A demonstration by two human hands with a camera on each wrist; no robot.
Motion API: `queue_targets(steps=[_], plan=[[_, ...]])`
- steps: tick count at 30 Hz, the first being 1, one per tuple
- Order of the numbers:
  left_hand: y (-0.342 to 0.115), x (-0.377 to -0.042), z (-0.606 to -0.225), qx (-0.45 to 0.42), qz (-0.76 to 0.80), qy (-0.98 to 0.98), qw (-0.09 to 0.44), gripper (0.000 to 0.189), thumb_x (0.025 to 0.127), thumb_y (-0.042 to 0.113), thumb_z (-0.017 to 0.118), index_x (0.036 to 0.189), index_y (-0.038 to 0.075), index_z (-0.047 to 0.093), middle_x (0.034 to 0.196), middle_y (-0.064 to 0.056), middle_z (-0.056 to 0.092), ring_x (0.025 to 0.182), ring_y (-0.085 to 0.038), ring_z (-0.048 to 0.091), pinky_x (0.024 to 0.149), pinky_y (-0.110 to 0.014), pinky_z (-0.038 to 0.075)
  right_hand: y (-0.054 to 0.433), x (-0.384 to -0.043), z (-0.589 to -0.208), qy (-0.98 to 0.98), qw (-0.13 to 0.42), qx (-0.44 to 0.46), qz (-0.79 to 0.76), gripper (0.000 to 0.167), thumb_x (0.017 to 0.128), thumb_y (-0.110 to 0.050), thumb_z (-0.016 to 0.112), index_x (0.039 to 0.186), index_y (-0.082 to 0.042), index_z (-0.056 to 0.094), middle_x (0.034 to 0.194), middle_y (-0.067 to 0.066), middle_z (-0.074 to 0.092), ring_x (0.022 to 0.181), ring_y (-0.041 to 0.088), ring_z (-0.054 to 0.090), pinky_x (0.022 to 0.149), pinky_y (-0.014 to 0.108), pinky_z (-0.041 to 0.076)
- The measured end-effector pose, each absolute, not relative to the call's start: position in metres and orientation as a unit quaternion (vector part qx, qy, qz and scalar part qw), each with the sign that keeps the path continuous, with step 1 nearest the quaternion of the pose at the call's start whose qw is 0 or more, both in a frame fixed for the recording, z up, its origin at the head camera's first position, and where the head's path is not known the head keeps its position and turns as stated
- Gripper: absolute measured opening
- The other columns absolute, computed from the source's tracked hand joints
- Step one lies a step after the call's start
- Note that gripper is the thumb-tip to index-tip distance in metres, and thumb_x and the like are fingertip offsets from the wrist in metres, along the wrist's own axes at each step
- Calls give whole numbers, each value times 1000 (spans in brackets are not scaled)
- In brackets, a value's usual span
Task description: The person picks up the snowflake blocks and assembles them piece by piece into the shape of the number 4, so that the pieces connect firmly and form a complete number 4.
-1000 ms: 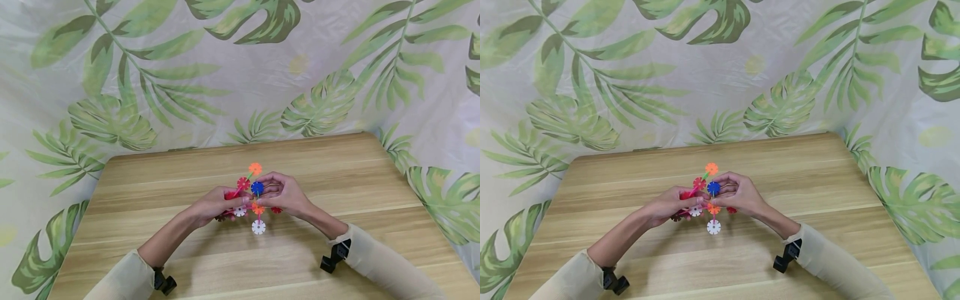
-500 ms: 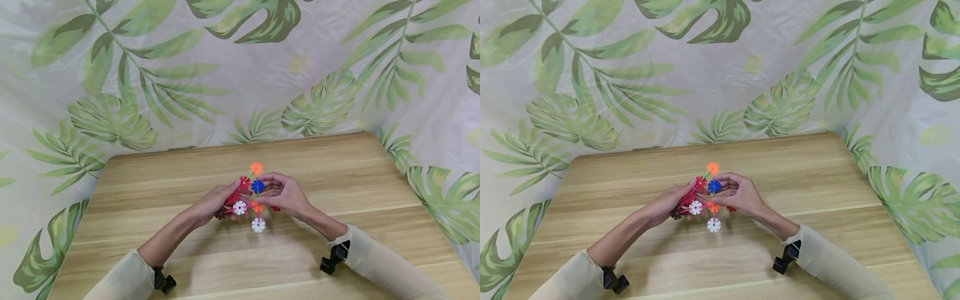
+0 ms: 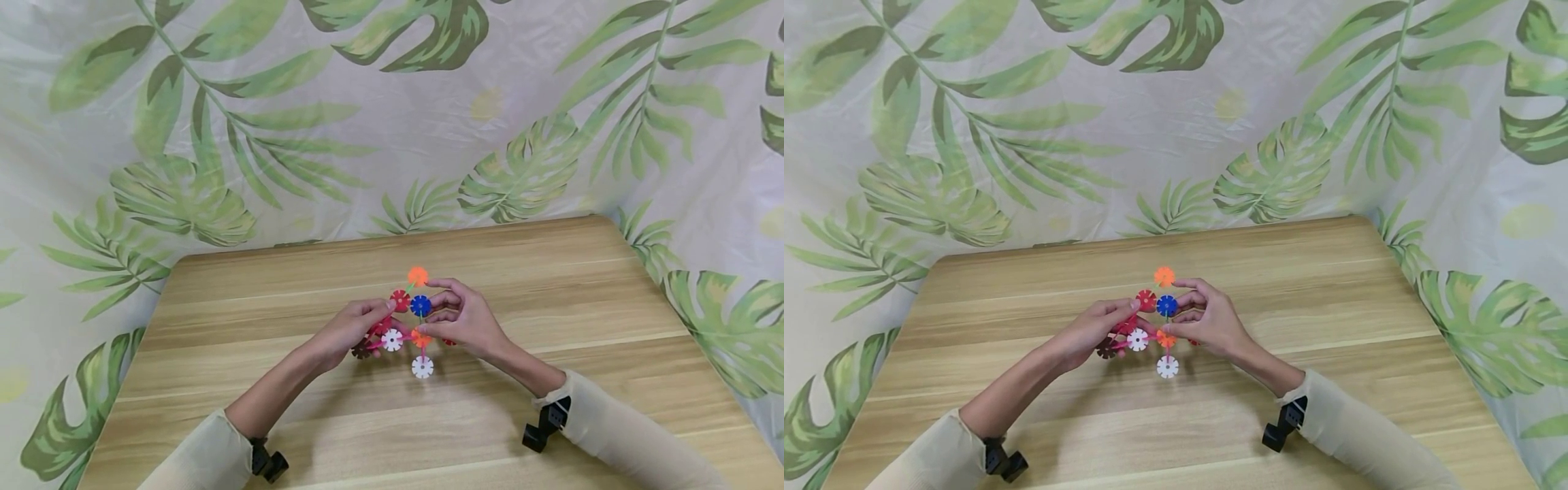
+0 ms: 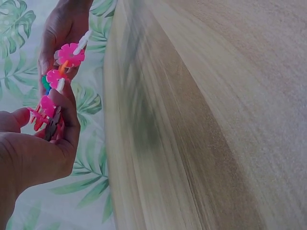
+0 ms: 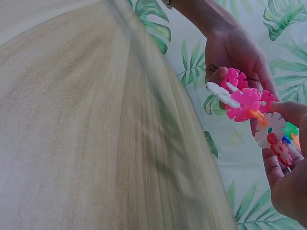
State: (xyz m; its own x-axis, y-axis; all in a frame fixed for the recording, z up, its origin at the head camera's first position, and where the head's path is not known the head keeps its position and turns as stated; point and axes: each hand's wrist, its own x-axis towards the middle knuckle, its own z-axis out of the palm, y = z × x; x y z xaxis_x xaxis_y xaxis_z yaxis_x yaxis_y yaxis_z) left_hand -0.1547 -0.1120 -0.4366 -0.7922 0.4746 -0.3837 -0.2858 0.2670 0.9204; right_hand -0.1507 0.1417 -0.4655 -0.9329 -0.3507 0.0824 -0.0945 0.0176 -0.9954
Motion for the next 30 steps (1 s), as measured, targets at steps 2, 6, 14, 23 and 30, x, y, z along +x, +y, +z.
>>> queue_targets(steps=[2,6,14,23,30], plan=[[-112,-155,-438,65,603,731,313,49,113,41,49,141,3,61,121,-13,77,89,-17,69,65,-28,59,141,-150,-466,703,95,-154,-687,78,80,9,87,149,0,49,108,21,71,90,21,76,82,32,65],[-113,-154,-440,65,608,729,309,49,113,41,50,140,1,56,121,-14,77,91,-18,69,63,-27,57,141,-150,-469,698,97,-153,-693,84,80,11,86,152,-1,46,109,22,70,91,22,76,82,32,64],[-114,-154,-443,69,601,739,296,43,113,37,52,136,2,58,119,-13,77,91,-19,69,63,-29,58,141,-149,-474,705,96,-155,-686,87,80,10,87,155,-2,43,111,22,71,91,21,76,83,31,64],[-113,-155,-453,60,589,748,300,36,114,29,51,133,-1,61,121,-23,70,82,-21,65,67,-32,60,140,-152,-485,706,110,-138,-685,93,78,9,88,157,-2,40,109,21,70,90,22,75,85,33,64],[-111,-158,-465,76,540,792,276,27,112,24,53,122,2,66,105,-6,60,99,-21,51,82,-33,41,141,-156,-497,718,120,-146,-670,93,77,10,88,156,0,40,109,23,69,91,26,75,83,32,64]])
